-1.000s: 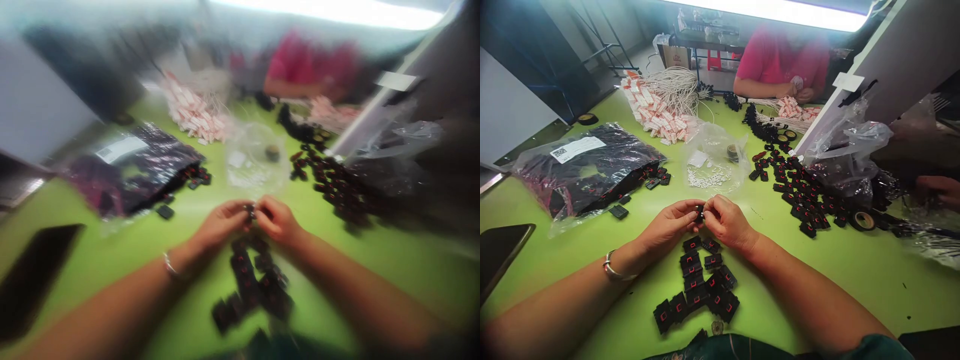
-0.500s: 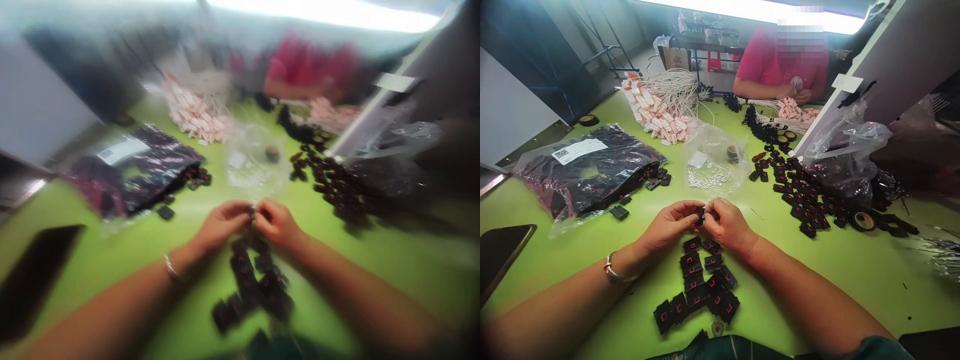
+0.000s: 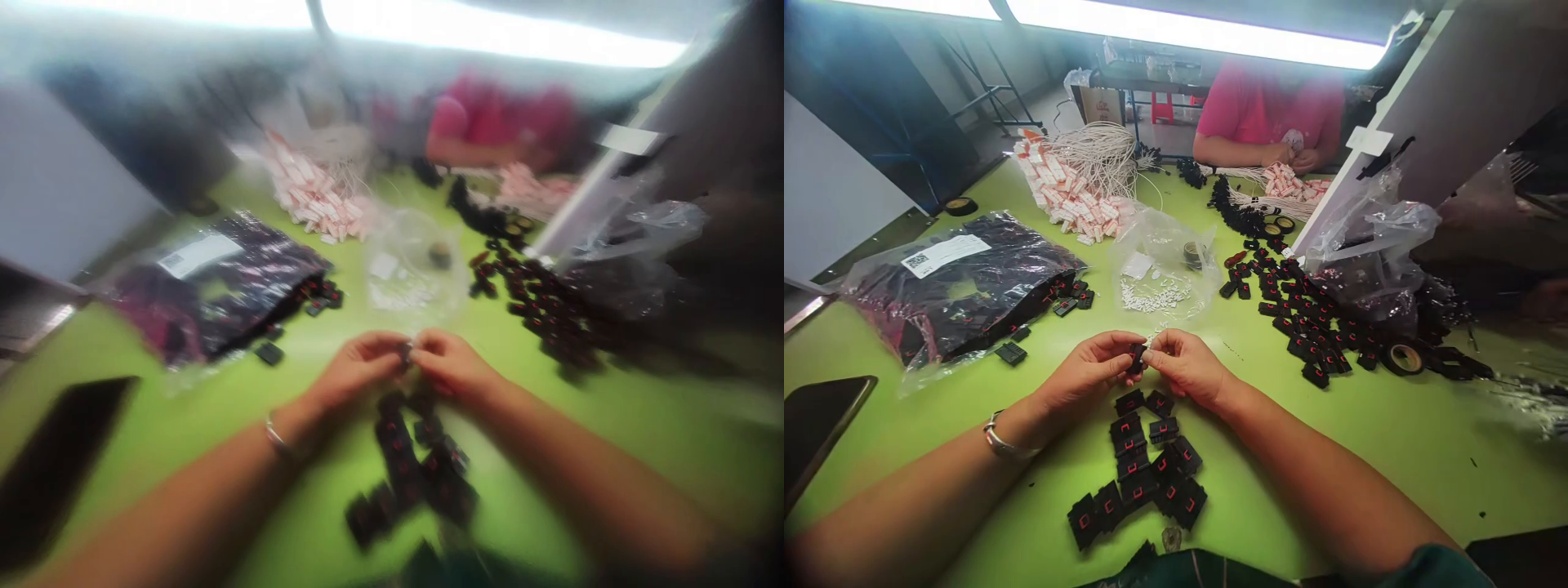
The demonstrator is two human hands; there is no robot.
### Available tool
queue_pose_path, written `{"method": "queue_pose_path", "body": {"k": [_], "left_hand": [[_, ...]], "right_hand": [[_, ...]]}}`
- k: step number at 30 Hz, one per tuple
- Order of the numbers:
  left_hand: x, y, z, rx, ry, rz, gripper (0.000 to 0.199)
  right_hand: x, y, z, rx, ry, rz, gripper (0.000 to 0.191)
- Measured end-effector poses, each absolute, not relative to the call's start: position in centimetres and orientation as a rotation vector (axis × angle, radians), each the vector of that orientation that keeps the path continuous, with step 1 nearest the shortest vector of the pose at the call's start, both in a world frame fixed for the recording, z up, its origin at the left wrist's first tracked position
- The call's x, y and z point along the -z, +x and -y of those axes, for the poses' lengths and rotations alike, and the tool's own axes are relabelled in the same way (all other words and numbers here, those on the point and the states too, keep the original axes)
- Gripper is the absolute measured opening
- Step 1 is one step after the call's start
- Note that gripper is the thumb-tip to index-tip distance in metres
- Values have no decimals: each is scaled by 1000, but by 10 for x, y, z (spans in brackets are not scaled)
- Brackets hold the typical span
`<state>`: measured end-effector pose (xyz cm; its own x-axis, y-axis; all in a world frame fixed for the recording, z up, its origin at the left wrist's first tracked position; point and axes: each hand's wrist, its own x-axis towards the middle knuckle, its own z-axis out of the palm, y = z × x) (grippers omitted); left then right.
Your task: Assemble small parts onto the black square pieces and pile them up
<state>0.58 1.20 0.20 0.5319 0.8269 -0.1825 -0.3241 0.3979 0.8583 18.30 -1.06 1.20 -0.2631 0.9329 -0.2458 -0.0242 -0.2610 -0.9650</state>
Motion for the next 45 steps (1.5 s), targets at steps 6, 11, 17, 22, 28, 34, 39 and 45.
{"method": "queue_pose_path", "body": {"k": [6, 11, 17, 22, 28, 34, 39, 45], "left_hand": [[-1, 10, -12, -855, 889, -738, 30], [4, 8, -13, -861, 983, -764, 32], [3, 8, -12, -862, 1074, -795, 30], [1, 10, -10, -886, 1112, -807, 27], [2, 13, -10, -894, 1144, -815, 25], [3, 16, -10, -943, 1183, -877, 25], [2, 14, -13, -877, 1059, -804, 30], [2, 11, -15, -843, 990, -742, 27]], "right_hand": [[-14, 179, 13, -1477, -1269, 1177, 25], [-19, 177, 16, -1483, -1295, 1147, 18], [-22, 178, 16, -1503, -1304, 1161, 18], [-21, 178, 16, -1511, -1299, 1148, 15], [-17, 175, 15, -1414, -1379, 1272, 13], [-10, 170, 10, -986, -1421, 1443, 14], [-15, 171, 14, -1249, -1391, 1282, 13], [-17, 174, 16, -1499, -1286, 1101, 20]]}}
